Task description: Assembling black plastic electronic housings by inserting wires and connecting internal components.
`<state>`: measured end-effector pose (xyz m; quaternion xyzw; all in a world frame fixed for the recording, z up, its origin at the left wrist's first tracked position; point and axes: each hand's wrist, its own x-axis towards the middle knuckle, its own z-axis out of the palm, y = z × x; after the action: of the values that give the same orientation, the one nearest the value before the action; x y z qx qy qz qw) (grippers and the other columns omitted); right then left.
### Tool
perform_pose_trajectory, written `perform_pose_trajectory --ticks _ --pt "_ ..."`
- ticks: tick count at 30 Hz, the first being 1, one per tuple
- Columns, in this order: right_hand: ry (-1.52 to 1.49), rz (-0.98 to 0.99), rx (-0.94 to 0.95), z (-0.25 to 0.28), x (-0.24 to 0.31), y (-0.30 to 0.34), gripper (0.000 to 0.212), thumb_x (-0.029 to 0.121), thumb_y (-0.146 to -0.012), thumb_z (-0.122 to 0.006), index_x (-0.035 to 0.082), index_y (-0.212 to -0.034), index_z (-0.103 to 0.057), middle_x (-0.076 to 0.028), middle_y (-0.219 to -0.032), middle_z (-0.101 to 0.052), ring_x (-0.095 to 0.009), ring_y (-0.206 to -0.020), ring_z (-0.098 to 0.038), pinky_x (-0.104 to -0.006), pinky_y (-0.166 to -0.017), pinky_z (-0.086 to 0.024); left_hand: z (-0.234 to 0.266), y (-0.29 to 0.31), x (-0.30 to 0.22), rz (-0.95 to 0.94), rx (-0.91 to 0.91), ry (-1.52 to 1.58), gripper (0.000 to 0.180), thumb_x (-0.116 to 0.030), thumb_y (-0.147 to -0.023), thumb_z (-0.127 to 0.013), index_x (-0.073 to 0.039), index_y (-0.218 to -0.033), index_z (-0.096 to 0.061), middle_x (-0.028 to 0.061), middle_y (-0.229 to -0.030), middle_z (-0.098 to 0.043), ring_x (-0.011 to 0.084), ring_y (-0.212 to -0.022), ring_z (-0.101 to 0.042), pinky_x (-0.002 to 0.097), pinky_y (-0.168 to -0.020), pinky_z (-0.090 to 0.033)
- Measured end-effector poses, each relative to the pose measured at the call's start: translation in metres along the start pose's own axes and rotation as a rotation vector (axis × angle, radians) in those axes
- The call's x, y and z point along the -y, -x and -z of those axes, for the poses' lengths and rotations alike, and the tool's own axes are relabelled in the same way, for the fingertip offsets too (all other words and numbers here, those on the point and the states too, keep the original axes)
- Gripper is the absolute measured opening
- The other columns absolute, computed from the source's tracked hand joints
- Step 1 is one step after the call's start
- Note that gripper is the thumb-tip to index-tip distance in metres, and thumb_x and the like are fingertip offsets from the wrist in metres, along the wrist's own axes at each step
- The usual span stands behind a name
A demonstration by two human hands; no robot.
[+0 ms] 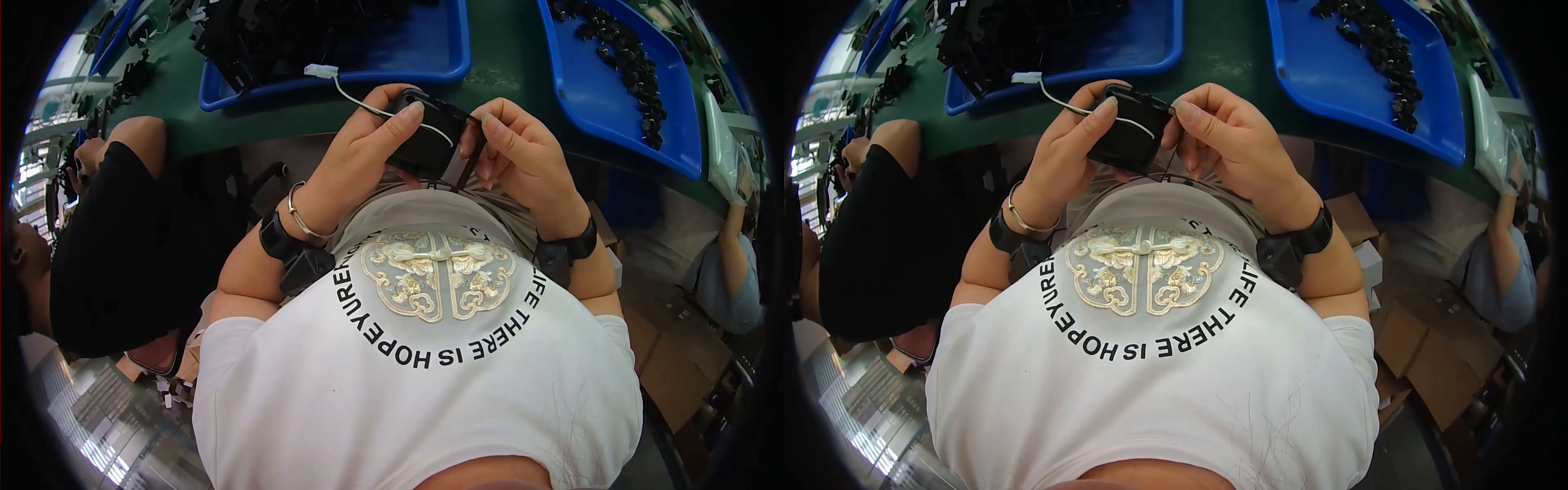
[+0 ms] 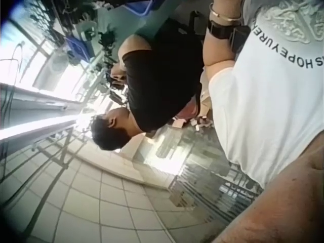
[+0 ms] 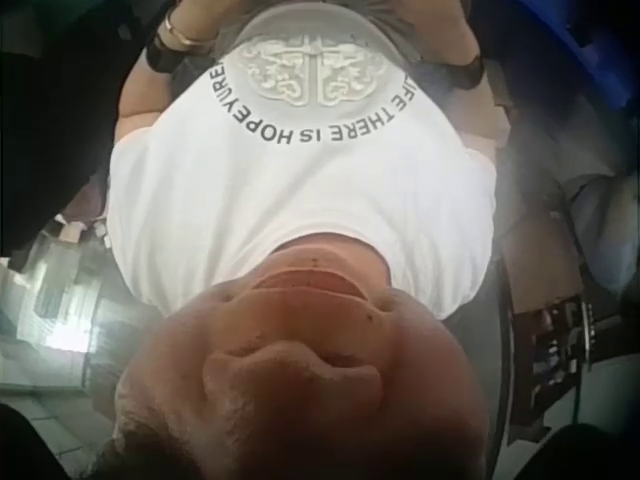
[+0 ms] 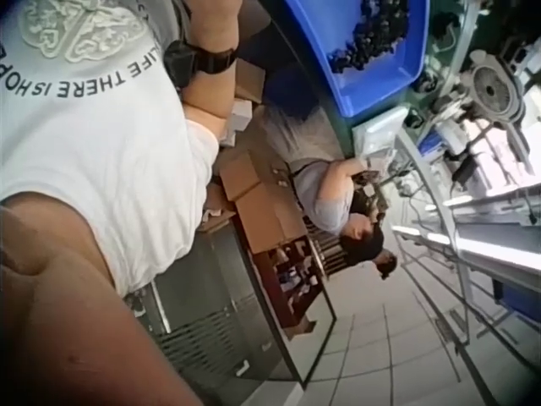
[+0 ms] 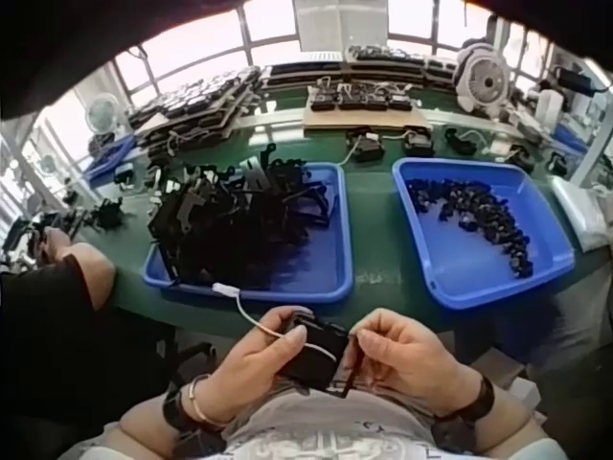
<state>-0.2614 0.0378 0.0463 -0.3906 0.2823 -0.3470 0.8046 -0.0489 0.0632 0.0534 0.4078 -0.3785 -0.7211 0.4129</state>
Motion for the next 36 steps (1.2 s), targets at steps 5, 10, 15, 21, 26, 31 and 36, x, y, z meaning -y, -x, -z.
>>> perform_pose_trajectory --ticks 5,10,15,21,26,31,36 --pt "0.067 -0.003 -0.098 0.004 -0.002 0.001 0.023 0.024 -0.093 -0.052 0.003 -0.102 -0.052 -0.008 -0.083 -0.06 -0.009 -0.061 -0.058 -0.0196 -0.051 -0.046 -0.004 -0.002 -0.004 0.021 -0.04 -0.051 0.038 -0.025 -0.094 -0.047 -0.004 -0.124 -0.04 0.009 -0.098 -0.06 0.0134 -0.077 -0.064 0.0222 -0.047 -0.053" --pt "0.078 0.098 -0.154 0.001 -0.004 0.005 0.023 0.022 -0.092 -0.054 0.003 -0.103 -0.053 -0.006 -0.085 -0.06 -0.01 -0.063 -0.058 -0.0202 -0.056 -0.049 -0.006 -0.005 -0.006 -0.018 -0.004 0.007 0.044 -0.026 -0.09 -0.054 -0.003 -0.124 -0.038 0.0095 -0.1 -0.059 0.0154 -0.083 -0.064 0.0241 -0.056 -0.055" --pt "0.166 0.263 -0.175 -0.005 0.0 0.002 0.023 0.019 -0.089 -0.059 0.002 -0.103 -0.052 -0.006 -0.086 -0.06 -0.01 -0.066 -0.059 -0.0213 -0.061 -0.051 -0.01 -0.006 -0.001 -0.136 -0.037 0.181 0.055 -0.02 -0.084 -0.063 -0.004 -0.126 -0.032 0.0118 -0.107 -0.055 0.0195 -0.089 -0.062 0.0265 -0.065 -0.055" --pt "0.169 0.375 -0.147 -0.012 -0.002 -0.003 0.023 0.018 -0.087 -0.062 0.002 -0.1 -0.051 -0.005 -0.086 -0.059 -0.01 -0.07 -0.059 -0.0221 -0.064 -0.051 -0.023 -0.005 -0.001 -0.304 0.024 0.323 0.059 -0.008 -0.08 -0.065 -0.008 -0.128 -0.029 0.0139 -0.115 -0.049 0.0227 -0.099 -0.058 0.0312 -0.076 -0.055" --pt "0.158 0.34 -0.11 -0.016 -0.004 -0.003 0.021 0.016 -0.087 -0.063 0.002 -0.097 -0.051 -0.004 -0.085 -0.058 -0.009 -0.072 -0.058 -0.0212 -0.064 -0.05 -0.029 -0.005 0.001 -0.36 -0.07 0.232 0.062 0.0 -0.079 -0.064 -0.011 -0.129 -0.029 0.0135 -0.117 -0.047 0.023 -0.104 -0.056 0.0352 -0.08 -0.054" --pt "0.896 0.478 -0.112 -0.004 0.019 0.006 0.016 0.015 -0.086 -0.064 0.003 -0.091 -0.055 -0.002 -0.08 -0.057 -0.007 -0.07 -0.055 -0.02 -0.062 -0.046 -0.024 -0.003 -0.004 -0.32 -0.071 0.157 0.063 0.003 -0.078 -0.063 -0.012 -0.129 -0.029 0.0128 -0.116 -0.048 0.0235 -0.102 -0.057 0.0372 -0.08 -0.054" --pt "1.261 0.608 -0.419 0.044 0.102 0.0 0.015 0.014 -0.082 -0.066 0.001 -0.087 -0.059 -0.002 -0.074 -0.058 -0.008 -0.07 -0.055 -0.0219 -0.064 -0.046 -0.02 0.0 -0.001 -0.23 -0.077 0.119 0.061 0.001 -0.077 -0.061 -0.01 -0.128 -0.032 0.0121 -0.114 -0.049 0.0252 -0.102 -0.057 0.0402 -0.083 -0.053"
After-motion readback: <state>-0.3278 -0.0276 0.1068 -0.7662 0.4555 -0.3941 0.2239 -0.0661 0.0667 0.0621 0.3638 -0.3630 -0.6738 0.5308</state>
